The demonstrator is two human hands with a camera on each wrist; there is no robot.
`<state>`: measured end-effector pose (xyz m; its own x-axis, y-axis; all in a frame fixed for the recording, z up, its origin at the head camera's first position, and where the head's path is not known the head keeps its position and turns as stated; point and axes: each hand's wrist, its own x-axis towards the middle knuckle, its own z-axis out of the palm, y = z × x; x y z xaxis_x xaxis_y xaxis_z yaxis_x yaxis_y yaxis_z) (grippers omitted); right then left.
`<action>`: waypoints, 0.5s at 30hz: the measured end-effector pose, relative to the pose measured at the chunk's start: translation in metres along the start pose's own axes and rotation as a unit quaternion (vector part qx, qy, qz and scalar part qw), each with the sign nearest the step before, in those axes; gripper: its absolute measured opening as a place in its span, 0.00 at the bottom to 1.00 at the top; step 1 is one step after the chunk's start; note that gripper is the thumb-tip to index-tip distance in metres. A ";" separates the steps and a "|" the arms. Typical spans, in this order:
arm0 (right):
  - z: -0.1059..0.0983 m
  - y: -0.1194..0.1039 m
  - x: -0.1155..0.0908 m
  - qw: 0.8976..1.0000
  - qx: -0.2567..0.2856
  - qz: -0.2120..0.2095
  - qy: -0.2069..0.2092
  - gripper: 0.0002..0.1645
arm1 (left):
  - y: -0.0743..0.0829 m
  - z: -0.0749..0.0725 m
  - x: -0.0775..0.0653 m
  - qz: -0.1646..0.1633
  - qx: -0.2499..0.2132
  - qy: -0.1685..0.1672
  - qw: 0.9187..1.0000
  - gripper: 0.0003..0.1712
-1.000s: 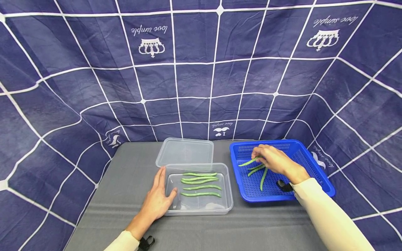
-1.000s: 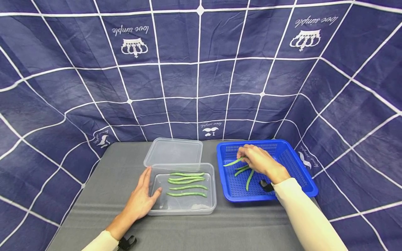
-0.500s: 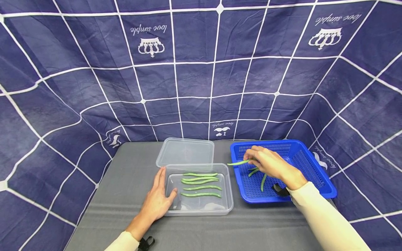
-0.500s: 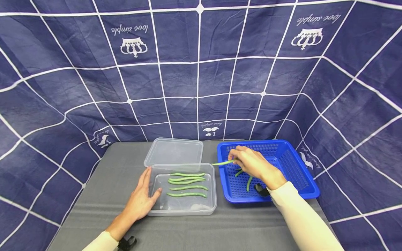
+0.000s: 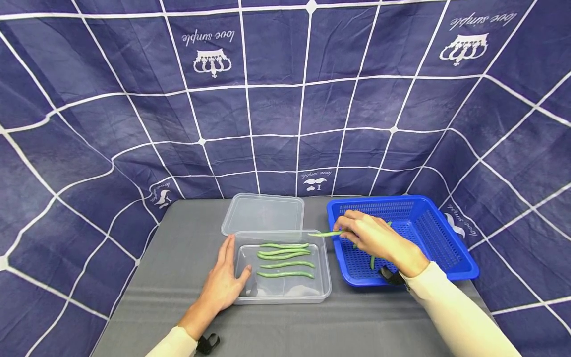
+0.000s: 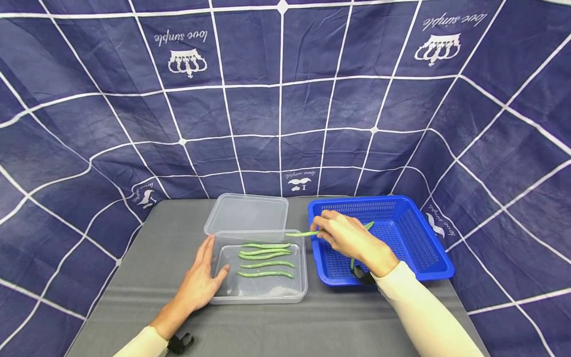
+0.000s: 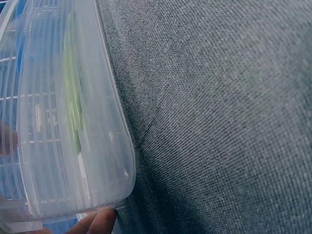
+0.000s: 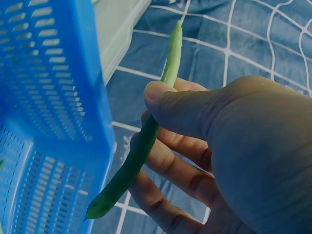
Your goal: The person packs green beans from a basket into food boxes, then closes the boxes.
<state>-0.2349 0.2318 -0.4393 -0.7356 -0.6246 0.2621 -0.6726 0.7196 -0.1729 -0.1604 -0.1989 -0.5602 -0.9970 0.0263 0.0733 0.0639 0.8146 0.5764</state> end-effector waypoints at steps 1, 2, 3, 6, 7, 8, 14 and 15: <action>0.000 -0.003 0.000 1.000 -0.001 -0.004 0.003 0.12 | 0.000 0.000 0.000 0.000 0.000 0.000 1.000 0.61; 0.000 -0.005 0.001 1.000 -0.001 -0.009 0.005 0.11 | 0.000 0.000 0.000 0.000 0.001 0.001 1.000 0.61; 0.001 -0.008 0.001 1.000 -0.002 -0.013 0.007 0.11 | 0.000 0.000 -0.001 0.000 0.001 0.001 1.000 0.61; 0.002 -0.014 0.003 1.000 -0.005 -0.022 0.012 0.11 | 0.000 0.000 0.000 0.000 0.001 0.000 1.000 0.61; 0.002 -0.016 0.003 1.000 -0.006 -0.024 0.012 0.11 | 0.000 0.000 0.000 0.000 0.002 0.000 1.000 0.61; 0.003 -0.019 0.004 1.000 -0.006 -0.027 0.012 0.11 | 0.000 0.000 0.001 0.001 0.002 0.000 1.000 0.61; 0.006 -0.031 0.006 0.999 -0.004 -0.046 0.011 0.10 | 0.001 -0.001 0.000 0.005 0.001 0.001 1.000 0.61; 0.006 -0.033 0.006 0.999 -0.004 -0.050 0.012 0.10 | 0.001 -0.001 0.000 0.005 0.001 0.002 1.000 0.61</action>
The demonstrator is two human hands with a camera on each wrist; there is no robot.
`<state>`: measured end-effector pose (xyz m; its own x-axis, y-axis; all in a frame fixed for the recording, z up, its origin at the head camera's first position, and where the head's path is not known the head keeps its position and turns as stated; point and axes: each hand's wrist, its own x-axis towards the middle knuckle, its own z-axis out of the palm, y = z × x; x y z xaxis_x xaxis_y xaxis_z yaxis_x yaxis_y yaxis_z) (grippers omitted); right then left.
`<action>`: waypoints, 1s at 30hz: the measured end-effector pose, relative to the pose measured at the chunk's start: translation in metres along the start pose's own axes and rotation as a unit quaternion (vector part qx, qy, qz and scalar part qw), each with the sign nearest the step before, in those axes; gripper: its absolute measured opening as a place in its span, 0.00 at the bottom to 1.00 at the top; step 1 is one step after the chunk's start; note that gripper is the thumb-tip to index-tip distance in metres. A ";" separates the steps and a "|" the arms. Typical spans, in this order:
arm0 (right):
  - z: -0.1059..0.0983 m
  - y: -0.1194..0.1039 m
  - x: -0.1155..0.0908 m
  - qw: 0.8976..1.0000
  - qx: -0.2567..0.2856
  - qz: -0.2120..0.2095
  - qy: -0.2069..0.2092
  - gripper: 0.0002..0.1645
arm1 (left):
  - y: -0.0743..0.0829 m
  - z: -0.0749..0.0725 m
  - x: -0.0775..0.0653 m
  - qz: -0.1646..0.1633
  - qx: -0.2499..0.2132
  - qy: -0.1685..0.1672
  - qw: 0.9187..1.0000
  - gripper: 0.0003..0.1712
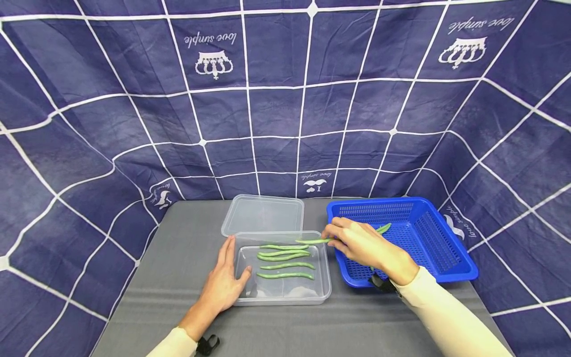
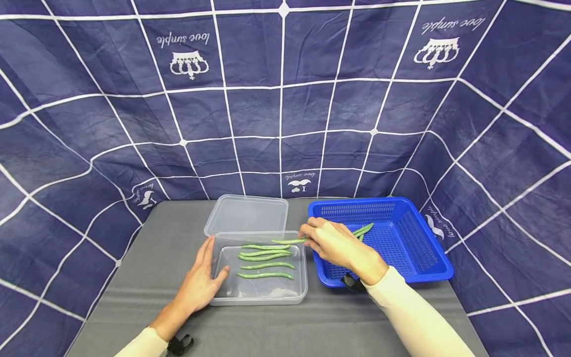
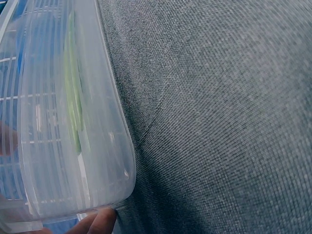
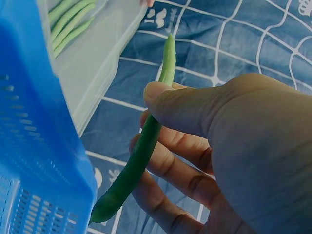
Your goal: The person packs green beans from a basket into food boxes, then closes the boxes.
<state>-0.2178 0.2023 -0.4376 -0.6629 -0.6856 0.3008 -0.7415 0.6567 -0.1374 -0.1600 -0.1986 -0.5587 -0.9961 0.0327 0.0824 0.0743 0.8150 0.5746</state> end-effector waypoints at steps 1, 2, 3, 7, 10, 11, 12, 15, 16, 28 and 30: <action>0.000 -0.002 0.001 1.000 0.000 -0.003 0.002 0.10 | 0.000 0.000 0.000 0.001 -0.001 0.001 1.000 0.61; 0.001 -0.004 0.001 1.000 -0.001 -0.006 0.003 0.10 | 0.000 0.000 0.000 0.001 -0.001 0.001 1.000 0.61; 0.002 -0.006 0.002 1.000 -0.002 -0.008 0.003 0.10 | 0.000 0.000 0.000 0.001 -0.001 0.001 1.000 0.61; 0.004 -0.012 0.005 1.000 -0.007 -0.018 0.007 0.10 | 0.000 0.000 0.000 -0.001 0.001 0.001 1.000 0.61; 0.007 -0.017 0.008 0.999 -0.004 -0.030 0.010 0.10 | 0.000 0.001 0.000 -0.003 0.003 0.000 1.000 0.61; 0.007 -0.018 0.008 0.999 -0.002 -0.033 0.009 0.11 | 0.000 0.001 0.000 -0.003 0.003 0.000 1.000 0.61; 0.008 -0.020 0.009 0.999 0.001 -0.036 0.009 0.11 | 0.000 0.001 0.000 -0.003 0.003 0.000 1.000 0.61; 0.010 -0.024 0.011 0.999 0.004 -0.043 0.003 0.12 | 0.000 0.001 0.000 -0.003 0.003 0.000 1.000 0.61; 0.011 -0.026 0.012 0.999 0.006 -0.045 -0.001 0.12 | 0.000 0.001 0.000 -0.003 0.003 0.000 1.000 0.61; 0.023 -0.042 0.019 0.997 0.004 -0.074 -0.006 0.12 | -0.001 0.002 -0.001 -0.005 -0.002 0.001 1.000 0.61; 0.025 -0.044 0.019 0.997 0.007 -0.077 -0.006 0.12 | -0.002 0.002 0.000 -0.005 -0.003 0.000 1.000 0.61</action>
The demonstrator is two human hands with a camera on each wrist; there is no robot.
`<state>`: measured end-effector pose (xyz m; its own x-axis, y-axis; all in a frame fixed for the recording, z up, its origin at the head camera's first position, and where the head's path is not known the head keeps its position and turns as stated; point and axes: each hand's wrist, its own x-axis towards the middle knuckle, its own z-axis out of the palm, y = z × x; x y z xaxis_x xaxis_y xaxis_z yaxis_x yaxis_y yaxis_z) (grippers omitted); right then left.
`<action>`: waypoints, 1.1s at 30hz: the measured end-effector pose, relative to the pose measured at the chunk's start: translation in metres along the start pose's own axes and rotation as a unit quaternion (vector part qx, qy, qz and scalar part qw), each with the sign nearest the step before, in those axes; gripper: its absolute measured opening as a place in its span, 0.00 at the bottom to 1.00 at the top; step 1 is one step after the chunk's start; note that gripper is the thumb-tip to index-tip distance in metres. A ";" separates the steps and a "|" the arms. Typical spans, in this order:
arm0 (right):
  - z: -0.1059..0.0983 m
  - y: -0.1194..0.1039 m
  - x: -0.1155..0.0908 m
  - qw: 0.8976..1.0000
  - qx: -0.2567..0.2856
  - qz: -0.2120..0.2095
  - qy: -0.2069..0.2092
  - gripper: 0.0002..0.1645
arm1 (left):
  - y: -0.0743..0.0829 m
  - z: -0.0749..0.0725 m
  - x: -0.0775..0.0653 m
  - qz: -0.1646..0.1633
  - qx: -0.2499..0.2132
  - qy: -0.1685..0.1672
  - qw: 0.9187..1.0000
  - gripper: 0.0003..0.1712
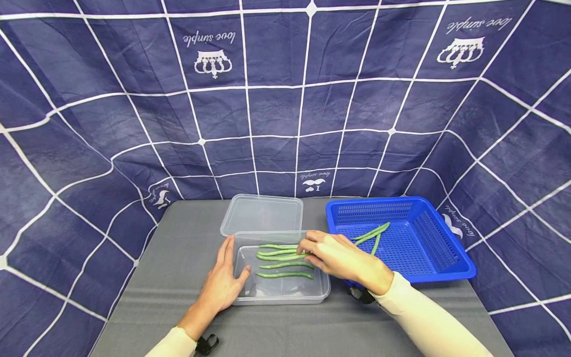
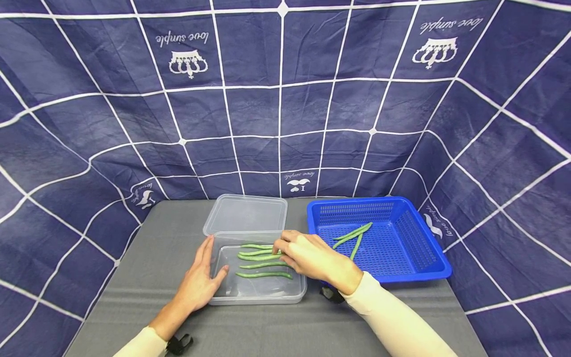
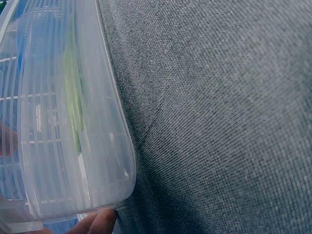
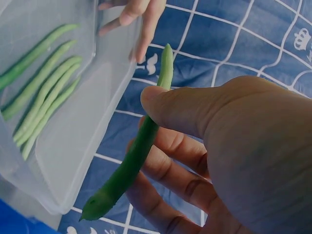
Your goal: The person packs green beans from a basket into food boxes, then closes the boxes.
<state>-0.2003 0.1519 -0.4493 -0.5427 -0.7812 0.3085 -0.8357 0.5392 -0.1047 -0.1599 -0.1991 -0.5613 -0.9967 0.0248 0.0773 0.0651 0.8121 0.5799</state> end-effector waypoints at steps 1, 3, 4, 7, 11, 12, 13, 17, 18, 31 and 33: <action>0.001 -0.001 0.001 1.000 0.001 -0.001 0.000 0.12 | 0.000 0.000 0.000 0.000 0.001 0.000 1.000 0.61; 0.003 -0.003 0.002 1.000 0.005 -0.004 -0.003 0.11 | -0.001 0.000 0.000 0.000 0.001 -0.001 1.000 0.61; 0.004 -0.004 0.002 1.000 0.007 -0.005 -0.004 0.11 | -0.001 0.000 0.000 0.000 0.001 -0.001 1.000 0.61; 0.007 -0.007 0.004 1.000 0.012 -0.008 -0.011 0.11 | -0.001 0.000 0.000 -0.001 0.002 -0.003 1.000 0.60; 0.011 -0.011 0.005 1.000 0.013 -0.005 -0.021 0.12 | -0.001 0.000 0.000 -0.003 0.001 -0.003 1.000 0.59; 0.012 -0.012 0.005 1.000 0.013 -0.005 -0.022 0.12 | -0.001 0.000 0.000 -0.002 0.001 -0.002 1.000 0.59; 0.014 -0.013 0.005 1.000 0.014 -0.004 -0.024 0.12 | 0.000 0.000 0.000 -0.002 0.001 -0.002 1.000 0.59; 0.018 -0.016 0.006 1.000 0.014 -0.011 -0.024 0.12 | 0.000 0.000 0.000 0.000 0.001 -0.001 1.000 0.58; 0.019 -0.017 0.007 0.999 0.015 -0.014 -0.025 0.12 | 0.000 0.000 0.000 0.001 0.001 -0.001 1.000 0.58; 0.031 -0.026 0.011 0.998 0.023 -0.029 -0.045 0.12 | 0.000 0.000 0.001 0.004 -0.001 0.002 1.000 0.58; 0.032 -0.027 0.011 0.998 0.024 -0.028 -0.050 0.12 | 0.000 0.000 0.001 0.004 -0.001 0.002 1.000 0.58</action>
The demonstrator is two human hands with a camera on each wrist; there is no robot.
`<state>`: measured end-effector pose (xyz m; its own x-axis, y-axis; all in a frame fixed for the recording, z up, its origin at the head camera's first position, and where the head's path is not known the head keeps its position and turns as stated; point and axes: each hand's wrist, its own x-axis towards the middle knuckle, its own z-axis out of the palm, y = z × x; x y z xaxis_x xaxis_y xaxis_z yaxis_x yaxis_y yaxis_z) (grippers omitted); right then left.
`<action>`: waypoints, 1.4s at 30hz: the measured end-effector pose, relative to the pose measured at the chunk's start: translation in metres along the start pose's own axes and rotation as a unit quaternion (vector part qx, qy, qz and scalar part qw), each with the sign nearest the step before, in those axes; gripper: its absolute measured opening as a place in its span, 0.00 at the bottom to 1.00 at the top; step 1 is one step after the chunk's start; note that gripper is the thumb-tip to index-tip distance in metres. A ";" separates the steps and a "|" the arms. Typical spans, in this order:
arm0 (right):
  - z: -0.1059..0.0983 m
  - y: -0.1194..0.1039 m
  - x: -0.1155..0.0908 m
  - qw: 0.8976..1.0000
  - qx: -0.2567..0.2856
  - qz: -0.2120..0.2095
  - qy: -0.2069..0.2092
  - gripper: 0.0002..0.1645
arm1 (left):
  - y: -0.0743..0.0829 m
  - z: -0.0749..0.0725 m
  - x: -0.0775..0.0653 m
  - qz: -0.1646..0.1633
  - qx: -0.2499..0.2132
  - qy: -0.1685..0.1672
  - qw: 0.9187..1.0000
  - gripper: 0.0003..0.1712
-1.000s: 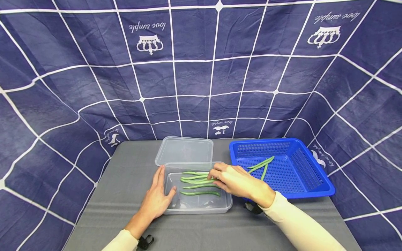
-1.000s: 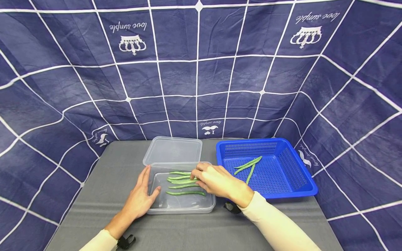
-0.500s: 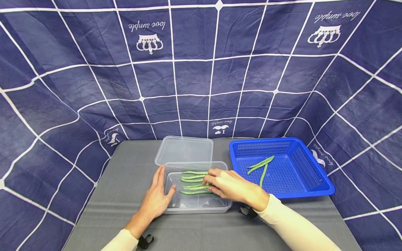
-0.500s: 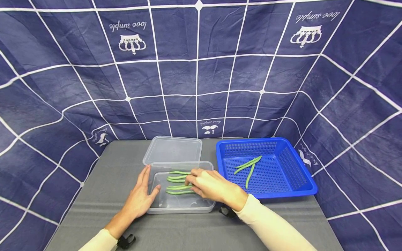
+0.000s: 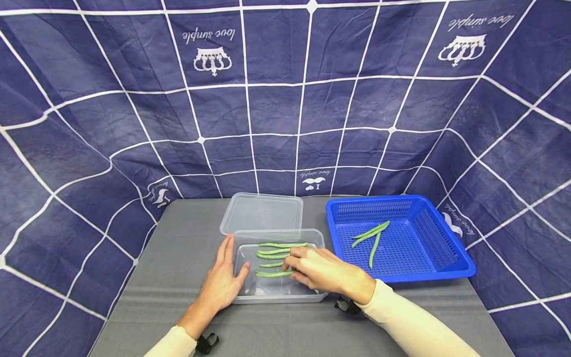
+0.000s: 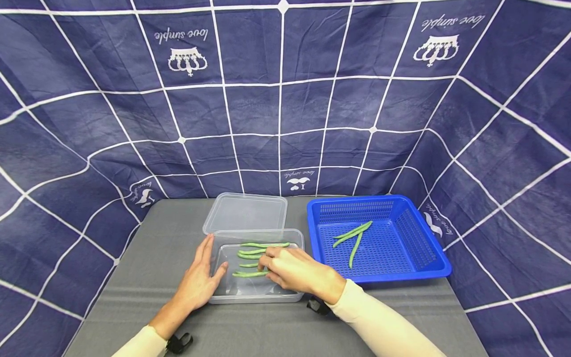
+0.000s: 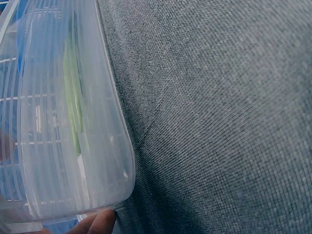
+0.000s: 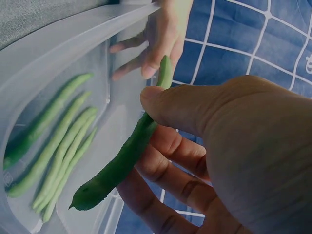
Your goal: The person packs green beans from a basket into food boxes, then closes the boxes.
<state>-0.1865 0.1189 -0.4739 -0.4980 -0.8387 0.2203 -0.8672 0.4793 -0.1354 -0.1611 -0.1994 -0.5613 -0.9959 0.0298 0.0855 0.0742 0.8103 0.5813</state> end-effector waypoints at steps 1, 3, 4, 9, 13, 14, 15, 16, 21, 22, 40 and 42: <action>0.001 0.000 0.000 1.000 0.000 0.001 -0.002 0.12 | 0.000 0.000 0.000 0.000 0.000 0.000 1.000 0.58; 0.002 -0.001 0.000 1.000 0.002 0.005 -0.008 0.12 | 0.000 0.000 0.000 0.001 0.000 0.001 1.000 0.58; 0.003 -0.001 0.000 1.000 0.003 0.007 -0.011 0.12 | 0.000 0.000 0.000 0.001 0.000 0.001 1.000 0.58; 0.006 -0.002 0.002 1.000 0.004 0.010 -0.016 0.13 | 0.000 -0.001 0.000 0.000 -0.001 0.001 1.000 0.58; 0.008 -0.002 0.003 1.000 0.004 0.006 -0.016 0.13 | 0.001 -0.001 0.000 0.000 0.000 0.001 1.000 0.58; 0.008 -0.002 0.003 1.000 0.006 0.006 -0.016 0.12 | 0.001 0.000 0.000 0.000 0.000 0.001 1.000 0.58; 0.009 -0.002 0.003 1.000 0.006 0.005 -0.016 0.12 | 0.001 0.000 0.000 0.001 0.000 0.001 1.000 0.58; 0.009 -0.002 0.003 1.000 0.007 0.005 -0.015 0.12 | 0.001 0.000 0.000 0.001 0.000 0.001 1.000 0.58; 0.010 -0.001 0.002 1.000 0.012 0.010 -0.016 0.12 | 0.002 0.000 0.001 0.003 0.000 0.005 1.000 0.58; 0.010 -0.001 0.002 1.000 0.012 0.012 -0.017 0.12 | 0.002 0.000 0.001 0.003 0.000 0.005 1.000 0.58; -0.014 0.023 -0.022 0.998 0.001 0.061 0.019 0.12 | 0.001 0.001 -0.002 0.006 -0.002 0.007 1.000 0.57; -0.019 0.030 -0.027 0.997 0.004 0.071 0.029 0.11 | 0.002 0.000 -0.002 0.006 -0.002 0.008 1.000 0.57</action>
<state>-0.1988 0.1609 -0.4658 -0.6149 -0.7467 0.2535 -0.7884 0.5895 -0.1761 -0.1591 -0.1979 -0.5609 -0.9939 0.0310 0.1057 0.0871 0.8078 0.5829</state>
